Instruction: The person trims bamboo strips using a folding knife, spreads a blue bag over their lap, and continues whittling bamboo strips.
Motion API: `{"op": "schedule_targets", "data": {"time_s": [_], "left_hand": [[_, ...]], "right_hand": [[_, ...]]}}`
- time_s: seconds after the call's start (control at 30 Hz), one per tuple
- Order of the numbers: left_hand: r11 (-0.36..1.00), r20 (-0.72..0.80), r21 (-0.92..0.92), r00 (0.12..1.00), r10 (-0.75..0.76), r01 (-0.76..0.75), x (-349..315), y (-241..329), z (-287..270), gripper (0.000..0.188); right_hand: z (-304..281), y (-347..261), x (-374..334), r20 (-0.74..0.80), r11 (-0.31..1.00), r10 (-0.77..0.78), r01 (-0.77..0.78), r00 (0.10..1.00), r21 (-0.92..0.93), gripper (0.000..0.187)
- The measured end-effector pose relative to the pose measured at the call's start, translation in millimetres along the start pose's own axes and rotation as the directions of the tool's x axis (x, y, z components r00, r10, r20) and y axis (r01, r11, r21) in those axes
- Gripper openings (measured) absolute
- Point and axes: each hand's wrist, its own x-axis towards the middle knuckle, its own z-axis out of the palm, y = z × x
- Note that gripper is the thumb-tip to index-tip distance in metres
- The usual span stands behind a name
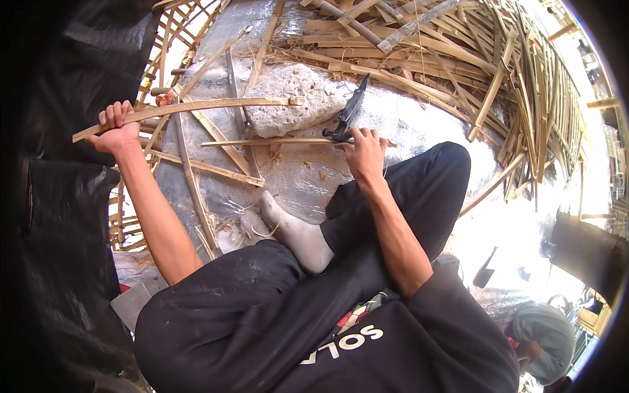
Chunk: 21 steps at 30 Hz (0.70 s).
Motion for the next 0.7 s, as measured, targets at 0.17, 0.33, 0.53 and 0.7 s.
{"op": "schedule_targets", "data": {"time_s": [0.17,0.33,0.53,0.7], "left_hand": [[0.981,0.167,-0.188,0.986,-0.005,0.037,12.3,21.2,0.1,0.071],[0.995,0.126,-0.07,0.989,0.081,-0.072,-8.8,18.1,17.5,0.078],[0.988,0.203,-0.144,0.975,0.089,-0.06,7.4,33.2,-5.0,0.082],[0.988,0.263,-0.128,0.958,0.114,-0.083,-3.5,37.4,6.0,0.082]], "right_hand": [[-21.4,9.5,11.9,0.036,0.99,-0.126,0.128,0.991,-0.056,0.026],[-104.6,-4.3,52.7,-0.093,0.919,-0.393,0.394,0.915,-0.002,0.032],[-179.9,-14.8,129.7,-0.102,0.935,-0.19,0.211,0.977,0.285,0.04],[-234.1,-65.1,128.0,-0.552,0.754,-0.116,0.434,0.826,0.492,0.032]]}}
